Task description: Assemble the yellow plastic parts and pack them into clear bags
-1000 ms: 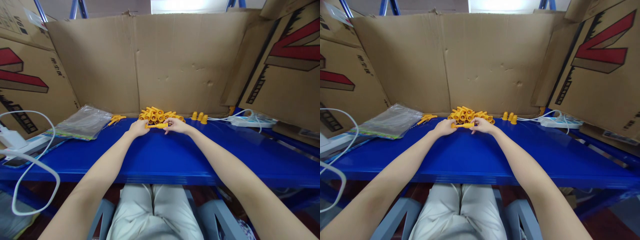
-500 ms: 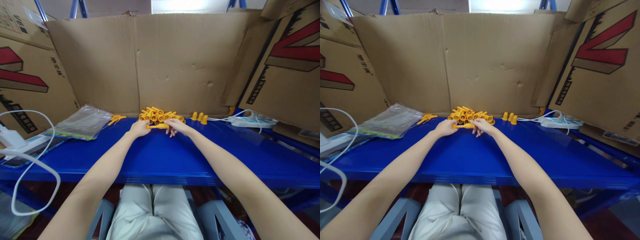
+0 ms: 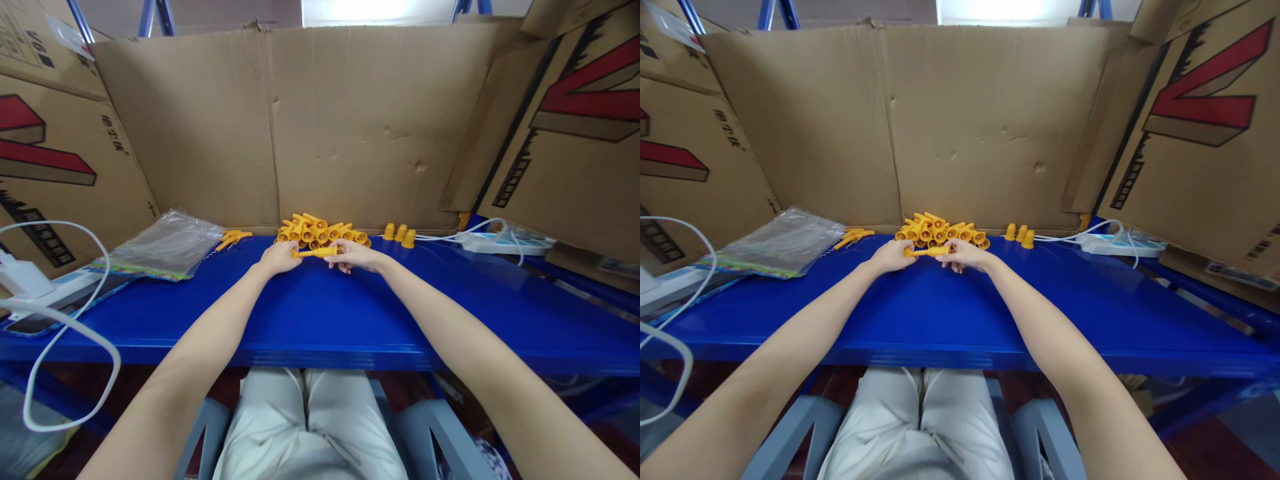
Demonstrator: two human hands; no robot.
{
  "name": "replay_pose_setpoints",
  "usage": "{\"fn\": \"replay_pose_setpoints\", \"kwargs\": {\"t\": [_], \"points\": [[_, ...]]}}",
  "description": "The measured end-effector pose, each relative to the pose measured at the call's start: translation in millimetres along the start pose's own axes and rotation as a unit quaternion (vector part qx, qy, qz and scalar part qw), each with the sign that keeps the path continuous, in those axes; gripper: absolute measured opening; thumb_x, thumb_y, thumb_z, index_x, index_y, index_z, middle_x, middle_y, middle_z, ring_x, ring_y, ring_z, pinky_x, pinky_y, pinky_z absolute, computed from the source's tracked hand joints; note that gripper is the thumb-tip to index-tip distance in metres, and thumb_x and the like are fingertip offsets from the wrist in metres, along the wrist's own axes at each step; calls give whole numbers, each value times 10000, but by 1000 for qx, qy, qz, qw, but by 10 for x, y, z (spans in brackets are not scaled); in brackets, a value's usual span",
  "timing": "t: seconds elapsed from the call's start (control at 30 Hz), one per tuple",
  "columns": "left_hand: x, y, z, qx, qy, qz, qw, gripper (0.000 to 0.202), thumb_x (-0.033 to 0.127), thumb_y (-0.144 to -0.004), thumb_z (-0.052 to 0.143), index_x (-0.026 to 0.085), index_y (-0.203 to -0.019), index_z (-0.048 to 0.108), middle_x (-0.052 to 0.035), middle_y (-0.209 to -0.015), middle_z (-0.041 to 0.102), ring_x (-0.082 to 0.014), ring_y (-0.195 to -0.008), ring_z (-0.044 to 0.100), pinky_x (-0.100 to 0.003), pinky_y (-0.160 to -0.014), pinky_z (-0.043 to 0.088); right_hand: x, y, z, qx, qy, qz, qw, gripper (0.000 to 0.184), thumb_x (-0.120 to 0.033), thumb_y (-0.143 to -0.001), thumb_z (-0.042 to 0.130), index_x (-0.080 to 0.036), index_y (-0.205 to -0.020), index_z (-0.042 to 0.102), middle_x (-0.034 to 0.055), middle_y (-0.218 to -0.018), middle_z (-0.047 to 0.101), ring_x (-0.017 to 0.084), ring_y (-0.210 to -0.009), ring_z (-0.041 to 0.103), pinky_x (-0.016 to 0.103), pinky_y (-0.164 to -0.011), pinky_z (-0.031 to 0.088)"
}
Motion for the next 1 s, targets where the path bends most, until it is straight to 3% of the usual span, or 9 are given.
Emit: {"fn": "replay_pose_setpoints", "kwargs": {"t": [0.2, 0.33, 0.53, 0.67, 0.87, 1.0], "points": [[-1, -14, 26, 18, -7, 9, 1000, 207, 370, -735, 556, 241, -888, 607, -40, -905, 681, -242, -891, 628, -300, -710, 457, 10, -55, 53, 33, 10, -8, 999, 230, -368, -833, 618, -171, -784, 509, 20, -561, 650, 59, -319, 447, 168, -281, 300], [-1, -8, 31, 19, -10, 6, 1000, 226, 382, -741, 547, 239, -906, 608, -46, -925, 681, -242, -886, 630, -298, -706, 456, 61, -95, 82, 74, 2, 37, 997, 369, -499, -875, 499, -164, -725, 543, 21, -404, 557, 62, -249, 315, 194, -232, 200], [-24, -8, 26, 9, -11, 2, 1000, 221, 372, -731, 540, 237, -896, 599, -44, -928, 683, -237, -886, 627, -290, -695, 452, 84, -101, 86, 56, -22, 34, 998, 552, -691, -812, 434, -167, -690, 561, 27, -412, 543, 51, -259, 304, 193, -236, 196], [-50, -22, 30, 5, -11, -1, 1000, 226, 371, -728, 533, 236, -896, 600, -43, -913, 683, -232, -867, 628, -288, -685, 449, 62, -70, 67, 7, -45, 25, 999, 485, -645, -832, 455, -178, -749, 559, 16, -460, 567, 55, -283, 347, 187, -256, 238], [-61, -34, 32, 6, -3, 0, 1000, 209, 365, -722, 535, 235, -870, 605, -46, -912, 679, -232, -859, 625, -291, -685, 446, 11, -31, 34, -32, -76, 40, 996, 199, -378, -863, 587, -199, -820, 511, 30, -631, 674, 73, -346, 472, 179, -314, 361], [-46, -21, 26, 13, 0, -2, 1000, 214, 364, -716, 547, 241, -881, 606, -45, -906, 676, -233, -847, 626, -296, -697, 443, -11, -21, 39, -27, -62, 63, 996, 306, -469, -887, 507, -171, -836, 551, 66, -633, 688, 86, -335, 488, 185, -296, 352]]}}
Point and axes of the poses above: each hand's wrist, its own y-axis away from the middle knuckle, its own z-axis out of the palm, x = y × z, the point moved 2 cm from there along -y, towards the middle knuckle
